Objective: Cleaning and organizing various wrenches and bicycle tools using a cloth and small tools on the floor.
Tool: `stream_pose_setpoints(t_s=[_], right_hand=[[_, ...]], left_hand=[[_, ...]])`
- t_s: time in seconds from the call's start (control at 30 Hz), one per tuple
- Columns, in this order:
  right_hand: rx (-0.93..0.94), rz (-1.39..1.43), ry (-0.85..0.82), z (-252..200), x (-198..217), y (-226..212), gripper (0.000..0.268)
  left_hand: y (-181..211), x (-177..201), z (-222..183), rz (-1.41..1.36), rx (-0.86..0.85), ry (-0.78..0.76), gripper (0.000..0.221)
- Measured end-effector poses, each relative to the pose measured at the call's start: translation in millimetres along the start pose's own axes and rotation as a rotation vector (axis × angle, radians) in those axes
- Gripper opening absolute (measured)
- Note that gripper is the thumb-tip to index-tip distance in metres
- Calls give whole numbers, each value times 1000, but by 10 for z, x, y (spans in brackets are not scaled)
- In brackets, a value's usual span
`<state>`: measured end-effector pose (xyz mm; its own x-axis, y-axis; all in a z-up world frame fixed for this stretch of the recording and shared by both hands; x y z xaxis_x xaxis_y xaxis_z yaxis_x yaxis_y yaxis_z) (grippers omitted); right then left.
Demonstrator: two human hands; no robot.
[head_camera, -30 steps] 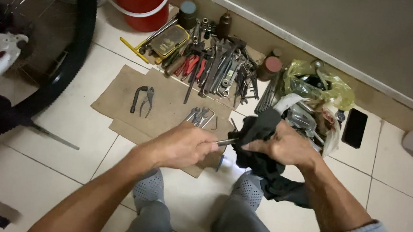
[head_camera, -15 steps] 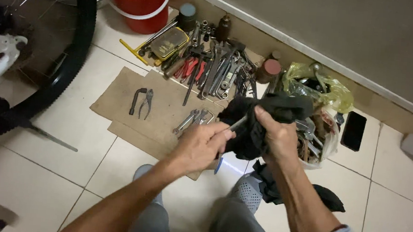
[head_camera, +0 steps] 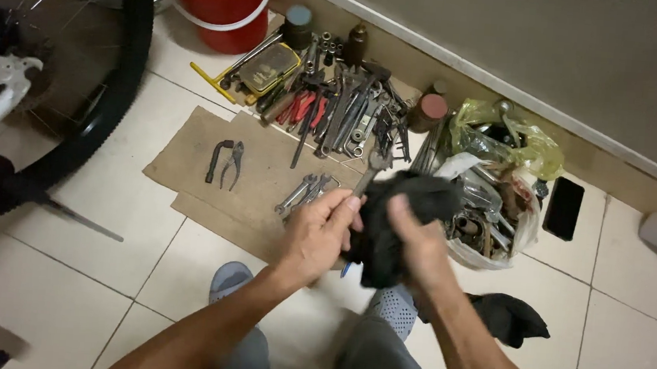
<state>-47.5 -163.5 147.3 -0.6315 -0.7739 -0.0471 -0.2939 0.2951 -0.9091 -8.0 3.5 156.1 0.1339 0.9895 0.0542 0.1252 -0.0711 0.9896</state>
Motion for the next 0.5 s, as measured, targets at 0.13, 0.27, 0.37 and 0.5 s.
stream_pose_setpoints(t_s=[0.13,0.27,0.37,0.5], right_hand=[[206,-405,-88,-120,-179,-130,49],[102,-46,93,-160,-372,-254,59],[95,203,64,-84,-345,-299,37],[-72,180,61,-54,-264,-184,52]], left_hand=[[-113,-12,-62,219,-66,-54,25],[65,-16,-94,209,-62,14,24],[51,42,-47,124,91,96,35],[-75,-55,7,133,109,12,41]])
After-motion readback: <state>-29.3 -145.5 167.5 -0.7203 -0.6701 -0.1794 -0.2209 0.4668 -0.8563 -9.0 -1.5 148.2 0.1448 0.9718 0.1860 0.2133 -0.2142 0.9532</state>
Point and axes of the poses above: each hand's wrist, its own z-axis towards the middle knuckle, its own x-axis out of the back of the hand, y = z × x, the point moved 1 cm from there along z, towards the middle knuckle, and after that the axes turned 10 degrees about y, right-handed, at the moved point
